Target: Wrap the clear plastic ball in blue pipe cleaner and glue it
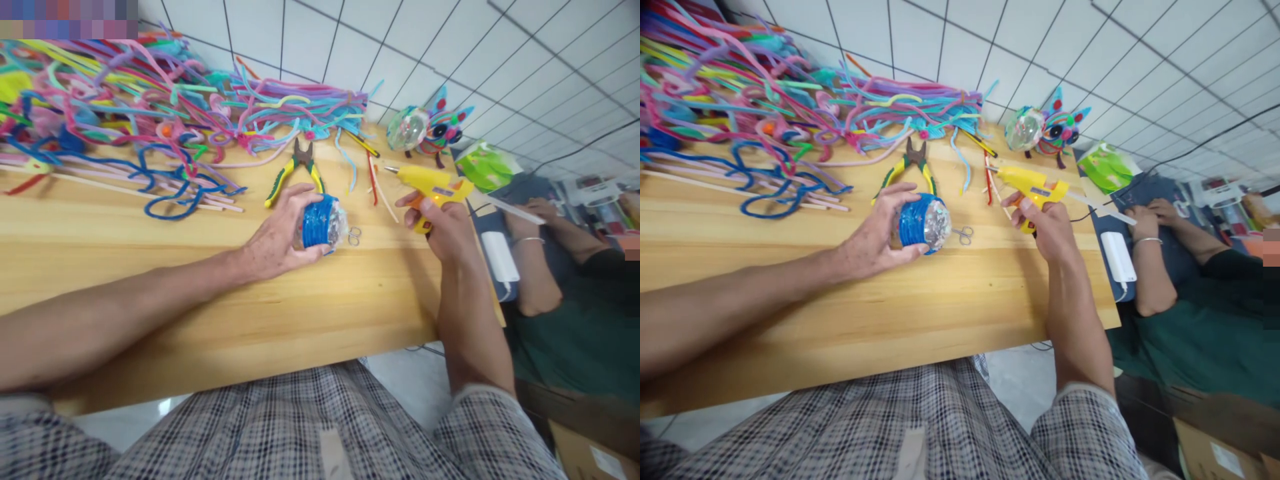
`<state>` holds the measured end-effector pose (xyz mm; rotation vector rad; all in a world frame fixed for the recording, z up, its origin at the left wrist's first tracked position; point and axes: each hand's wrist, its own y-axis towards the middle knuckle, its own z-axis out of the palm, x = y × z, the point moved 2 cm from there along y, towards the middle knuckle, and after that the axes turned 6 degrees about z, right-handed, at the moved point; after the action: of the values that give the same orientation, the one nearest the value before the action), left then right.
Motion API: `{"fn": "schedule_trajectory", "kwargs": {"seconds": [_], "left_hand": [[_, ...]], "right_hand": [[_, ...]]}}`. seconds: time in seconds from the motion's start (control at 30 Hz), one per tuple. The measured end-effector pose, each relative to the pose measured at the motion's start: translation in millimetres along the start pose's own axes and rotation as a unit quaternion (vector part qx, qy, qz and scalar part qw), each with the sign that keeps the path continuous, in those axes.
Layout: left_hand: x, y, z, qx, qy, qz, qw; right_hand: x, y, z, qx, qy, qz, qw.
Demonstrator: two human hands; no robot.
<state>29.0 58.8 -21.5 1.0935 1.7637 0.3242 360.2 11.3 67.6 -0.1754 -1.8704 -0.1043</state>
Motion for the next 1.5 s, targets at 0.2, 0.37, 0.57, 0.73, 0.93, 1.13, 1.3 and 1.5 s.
{"fn": "schedule_trajectory", "kwargs": {"seconds": [0.2, 0.37, 0.57, 0.73, 0.93, 1.13, 1.3, 1.5], "left_hand": [[-3.1, 3.1, -3.7, 0.006, -0.003, -0.003, 1.000], [4.8, 1.7, -2.8, -0.033, 0.006, 0.048, 0.998], [5.2, 2.6, -0.3, -0.047, -0.007, 0.050, 0.998], [4.1, 2.5, 1.7, -0.055, -0.017, 0.068, 0.996], [2.3, 3.3, 2.3, -0.053, -0.015, 0.070, 0.996], [-1.9, 5.7, 1.0, -0.051, -0.021, 0.079, 0.995], [-2.3, 6.5, 2.1, -0.046, -0.016, 0.070, 0.996], [-2.0, 6.5, 3.2, -0.044, -0.013, 0.070, 0.996]], "right_hand": [[36.3, -45.0, 29.4, 0.063, -0.082, -0.050, 0.993], [46.1, -64.8, 43.4, 0.068, -0.203, -0.170, 0.962], [52.9, -68.6, 52.3, 0.057, -0.278, -0.244, 0.927], [54.1, -67.8, 53.5, 0.057, -0.305, -0.254, 0.916], [56.1, -69.5, 56.3, 0.065, -0.316, -0.273, 0.906], [59.1, -71.4, 60.1, 0.071, -0.328, -0.287, 0.897], [60.9, -70.7, 61.1, 0.074, -0.341, -0.282, 0.894], [59.7, -70.0, 61.8, 0.073, -0.350, -0.295, 0.886]]}}
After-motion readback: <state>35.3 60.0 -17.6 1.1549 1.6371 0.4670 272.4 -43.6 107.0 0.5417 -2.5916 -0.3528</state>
